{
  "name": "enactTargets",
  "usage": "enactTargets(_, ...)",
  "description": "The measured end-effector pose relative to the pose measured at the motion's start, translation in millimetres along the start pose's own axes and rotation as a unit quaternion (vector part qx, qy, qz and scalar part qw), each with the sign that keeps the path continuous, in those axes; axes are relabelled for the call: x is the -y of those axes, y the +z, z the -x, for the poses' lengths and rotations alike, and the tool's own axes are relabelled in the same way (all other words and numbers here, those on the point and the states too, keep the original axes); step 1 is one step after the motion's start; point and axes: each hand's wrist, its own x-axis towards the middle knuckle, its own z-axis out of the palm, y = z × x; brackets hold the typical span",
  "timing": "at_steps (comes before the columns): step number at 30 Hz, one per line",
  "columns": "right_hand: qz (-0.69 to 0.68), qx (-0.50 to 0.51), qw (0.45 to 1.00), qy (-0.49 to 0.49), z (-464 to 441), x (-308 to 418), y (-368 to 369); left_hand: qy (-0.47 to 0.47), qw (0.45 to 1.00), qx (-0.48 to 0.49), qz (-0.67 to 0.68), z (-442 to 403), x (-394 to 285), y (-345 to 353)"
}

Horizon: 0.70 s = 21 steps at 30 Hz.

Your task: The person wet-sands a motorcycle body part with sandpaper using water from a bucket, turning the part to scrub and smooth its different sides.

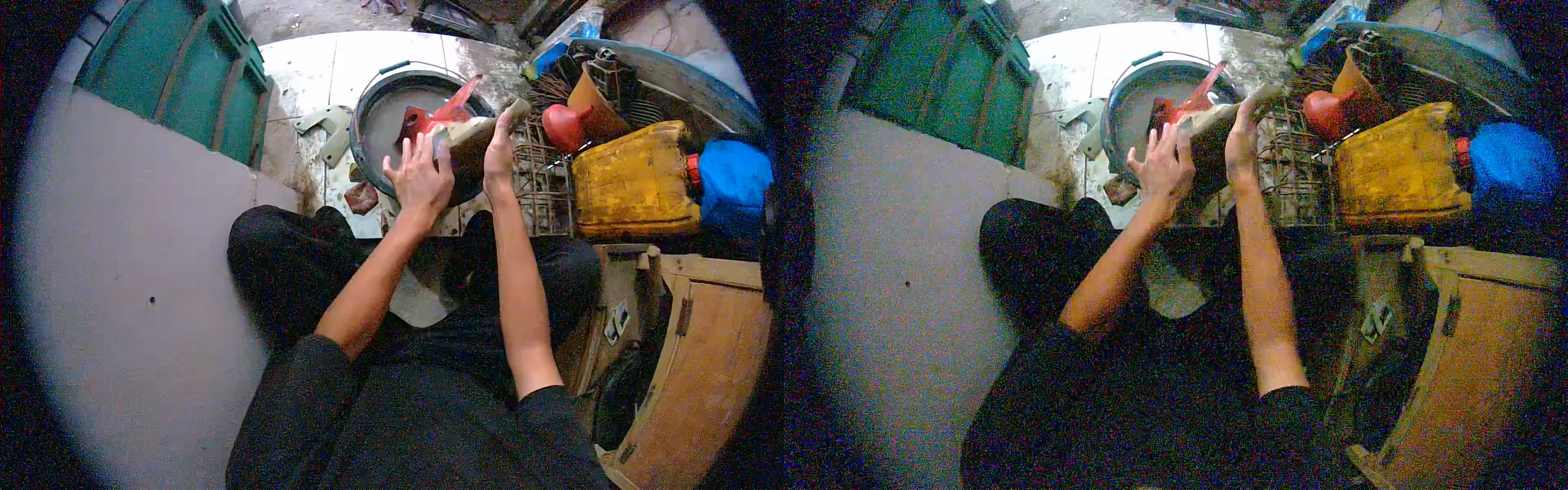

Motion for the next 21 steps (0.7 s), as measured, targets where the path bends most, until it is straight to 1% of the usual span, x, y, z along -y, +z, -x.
enactTargets(1, 0.003, -0.004, 1.000, -0.004, -1, -1, 1, -0.014, 1.000, 0.016, -0.010, -6, 1, -3)
enactTargets(2, 0.005, -0.009, 1.000, -0.007, -2, -1, 0, -0.013, 0.999, 0.044, 0.011, -7, 1, -5)
enactTargets(5, 0.017, -0.019, 1.000, -0.017, 0, 1, 0, -0.033, 0.997, 0.060, 0.029, 2, -8, -1)
enactTargets(6, 0.018, -0.021, 0.999, -0.017, 0, 0, 0, -0.019, 0.999, 0.033, 0.017, 5, -9, 6)
enactTargets(7, 0.017, -0.021, 1.000, -0.014, -1, -1, 0, -0.018, 0.999, 0.034, 0.017, 8, -8, 11)
enactTargets(9, 0.021, -0.022, 0.999, -0.010, -1, -2, 0, 0.086, 0.992, -0.036, 0.090, 17, -10, 15)
enactTargets(10, 0.024, -0.023, 0.999, -0.010, -1, -2, -1, 0.099, 0.990, -0.066, 0.072, 23, -14, 14)
enactTargets(11, 0.027, -0.025, 0.999, -0.006, 0, -2, -2, 0.098, 0.990, -0.066, 0.072, 21, -12, 13)
enactTargets(13, 0.030, -0.029, 0.999, -0.006, 0, -4, -2, 0.131, 0.989, -0.048, 0.046, 20, -2, 11)
enactTargets(15, 0.031, -0.034, 0.999, -0.019, 1, -7, 0, 0.118, 0.991, -0.063, 0.024, 10, 5, 13)
enactTargets(17, 0.028, -0.044, 0.997, -0.051, 1, -11, 4, 0.028, 0.999, 0.006, 0.019, 2, 5, 8)
enactTargets(19, 0.026, -0.054, 0.995, -0.084, -2, -13, 7, 0.014, 1.000, 0.007, 0.027, 4, -3, 5)
enactTargets(21, 0.027, -0.060, 0.993, -0.099, -3, -9, 5, 0.130, 0.982, -0.039, 0.134, 13, -11, 4)
